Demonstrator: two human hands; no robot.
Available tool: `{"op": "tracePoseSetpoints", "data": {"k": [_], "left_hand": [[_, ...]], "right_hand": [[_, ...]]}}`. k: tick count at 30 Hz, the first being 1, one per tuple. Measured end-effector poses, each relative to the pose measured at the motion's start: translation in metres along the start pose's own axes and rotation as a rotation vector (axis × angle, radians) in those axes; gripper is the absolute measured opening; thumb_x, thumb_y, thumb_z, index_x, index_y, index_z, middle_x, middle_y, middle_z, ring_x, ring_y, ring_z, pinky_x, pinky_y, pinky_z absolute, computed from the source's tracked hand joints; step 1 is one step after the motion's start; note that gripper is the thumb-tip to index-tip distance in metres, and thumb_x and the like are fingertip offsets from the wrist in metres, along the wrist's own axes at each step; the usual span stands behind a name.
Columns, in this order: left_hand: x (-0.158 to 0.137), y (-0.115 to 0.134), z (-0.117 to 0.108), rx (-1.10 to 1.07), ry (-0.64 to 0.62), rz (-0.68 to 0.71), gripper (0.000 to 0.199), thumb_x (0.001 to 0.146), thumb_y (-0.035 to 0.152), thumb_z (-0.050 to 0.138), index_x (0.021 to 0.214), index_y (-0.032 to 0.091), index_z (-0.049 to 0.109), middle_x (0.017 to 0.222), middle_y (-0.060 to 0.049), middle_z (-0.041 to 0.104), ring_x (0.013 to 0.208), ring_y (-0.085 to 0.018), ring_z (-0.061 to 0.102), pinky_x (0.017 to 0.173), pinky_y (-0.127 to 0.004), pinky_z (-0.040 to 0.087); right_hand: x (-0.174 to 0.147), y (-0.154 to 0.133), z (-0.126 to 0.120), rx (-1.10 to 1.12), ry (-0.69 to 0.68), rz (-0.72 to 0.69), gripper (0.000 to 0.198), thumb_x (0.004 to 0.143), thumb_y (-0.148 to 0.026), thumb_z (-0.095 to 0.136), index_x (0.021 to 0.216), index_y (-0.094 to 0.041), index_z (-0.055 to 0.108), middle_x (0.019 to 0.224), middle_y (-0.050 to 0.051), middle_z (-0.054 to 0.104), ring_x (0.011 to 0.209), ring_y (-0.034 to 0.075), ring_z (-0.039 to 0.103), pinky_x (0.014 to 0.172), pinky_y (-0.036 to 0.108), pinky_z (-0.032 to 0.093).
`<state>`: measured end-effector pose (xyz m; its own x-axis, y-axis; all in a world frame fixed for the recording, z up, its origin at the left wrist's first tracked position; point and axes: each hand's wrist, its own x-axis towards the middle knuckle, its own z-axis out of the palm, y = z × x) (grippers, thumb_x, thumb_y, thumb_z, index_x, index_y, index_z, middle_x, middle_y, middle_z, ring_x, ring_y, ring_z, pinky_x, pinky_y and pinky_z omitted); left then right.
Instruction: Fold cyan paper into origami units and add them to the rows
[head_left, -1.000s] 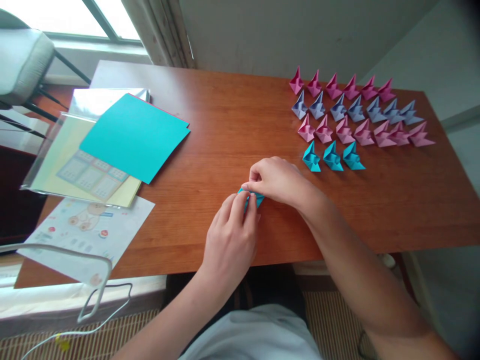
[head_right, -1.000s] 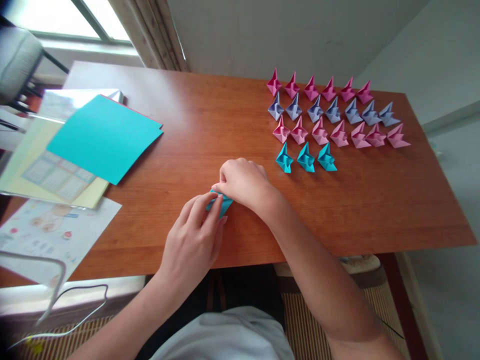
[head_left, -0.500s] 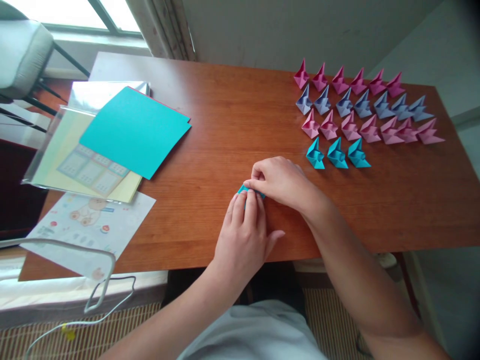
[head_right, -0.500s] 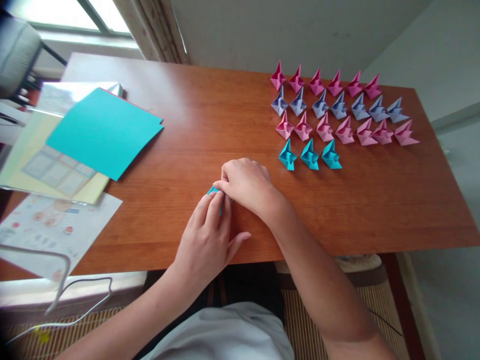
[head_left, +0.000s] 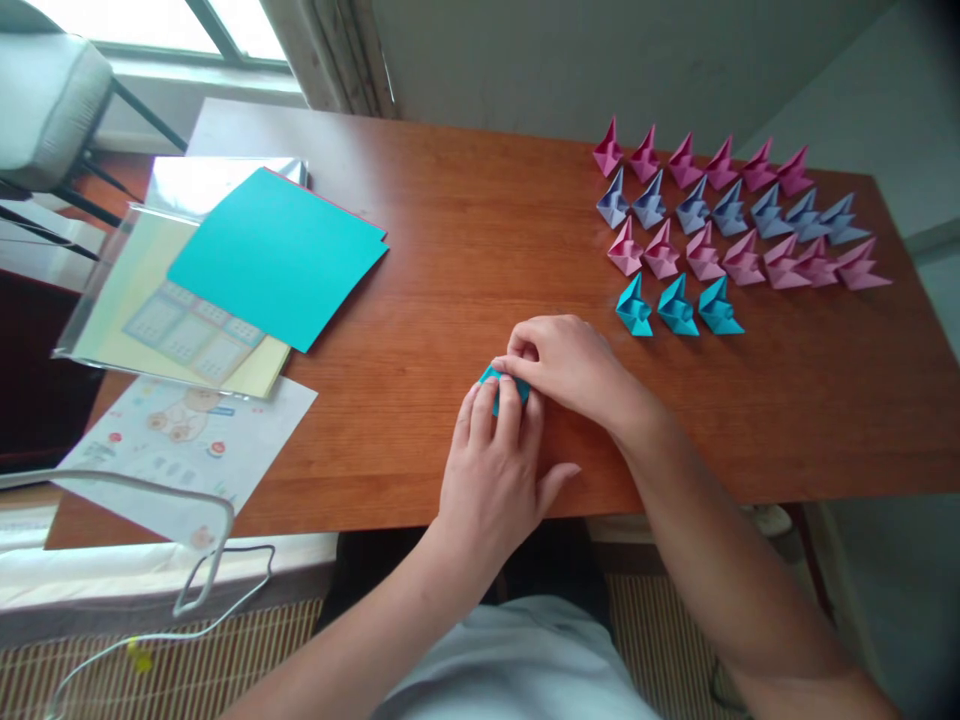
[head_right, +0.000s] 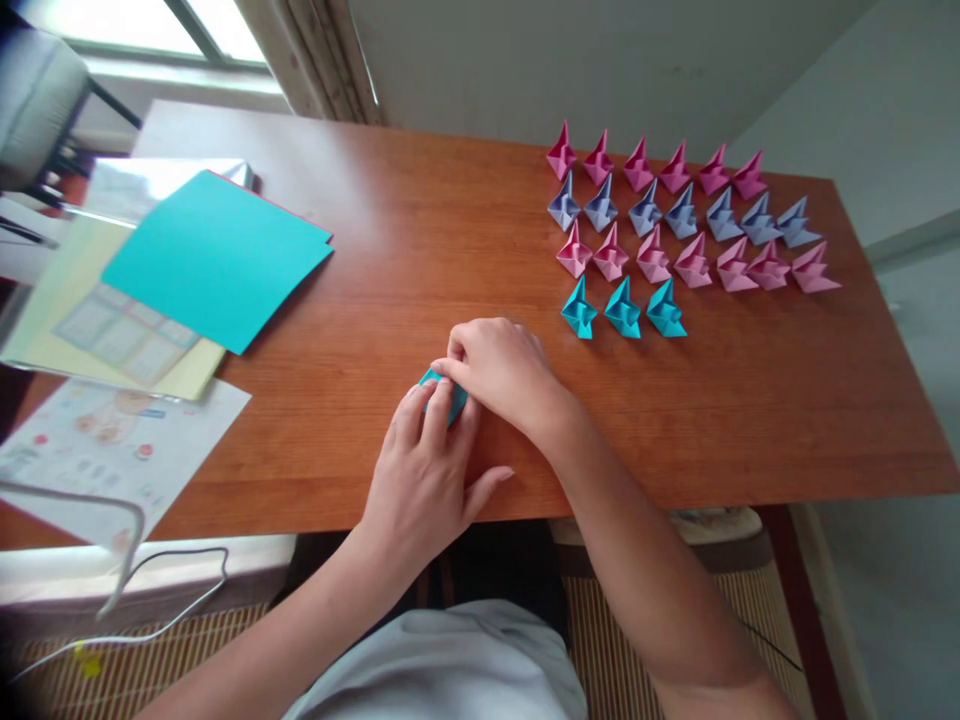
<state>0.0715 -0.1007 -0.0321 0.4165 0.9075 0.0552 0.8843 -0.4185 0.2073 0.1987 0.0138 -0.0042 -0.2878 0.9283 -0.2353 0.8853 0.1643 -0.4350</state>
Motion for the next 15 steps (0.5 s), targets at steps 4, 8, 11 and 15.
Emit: {"op": "tracePoseSetpoints", "data": {"k": [4, 8, 11, 15], "left_hand": [[-0.002, -0.007, -0.001, 0.001, 0.004, 0.037, 0.085, 0.096, 0.060, 0.051, 0.149, -0.005, 0.041, 0.152, -0.030, 0.046, 0.142, -0.043, 0.043, 0.121, -0.053, 0.036], [-0.002, -0.016, -0.004, 0.017, -0.004, 0.095, 0.079, 0.099, 0.056, 0.048, 0.148, -0.006, 0.043, 0.150, -0.028, 0.050, 0.142, -0.038, 0.045, 0.121, -0.047, 0.036], [-0.001, -0.020, -0.005, 0.030, -0.006, 0.121, 0.077, 0.099, 0.055, 0.050, 0.148, -0.003, 0.044, 0.148, -0.026, 0.052, 0.143, -0.036, 0.045, 0.122, -0.046, 0.036], [0.002, -0.027, -0.009, 0.048, 0.006, 0.174, 0.073, 0.098, 0.055, 0.052, 0.145, -0.002, 0.050, 0.146, -0.024, 0.056, 0.139, -0.035, 0.050, 0.121, -0.044, 0.038]], "right_hand": [[-0.019, 0.014, 0.012, 0.211, 0.174, -0.163, 0.019, 0.098, -0.026, 0.059, 0.086, -0.021, 0.072, 0.090, 0.002, 0.074, 0.085, 0.016, 0.067, 0.079, 0.028, 0.047], [-0.054, 0.024, 0.034, 0.194, 0.386, -0.245, 0.031, 0.103, -0.015, 0.042, 0.113, -0.020, 0.071, 0.104, 0.008, 0.072, 0.100, 0.019, 0.065, 0.092, 0.033, 0.051], [-0.076, 0.024, 0.048, -0.039, 0.404, -0.252, 0.037, 0.103, -0.015, 0.042, 0.127, -0.022, 0.069, 0.119, 0.011, 0.070, 0.109, 0.024, 0.060, 0.093, 0.040, 0.049], [-0.088, 0.019, 0.052, -0.320, 0.379, -0.217, 0.043, 0.101, -0.012, 0.043, 0.138, -0.024, 0.063, 0.132, 0.011, 0.067, 0.115, 0.027, 0.056, 0.092, 0.043, 0.045]]}}
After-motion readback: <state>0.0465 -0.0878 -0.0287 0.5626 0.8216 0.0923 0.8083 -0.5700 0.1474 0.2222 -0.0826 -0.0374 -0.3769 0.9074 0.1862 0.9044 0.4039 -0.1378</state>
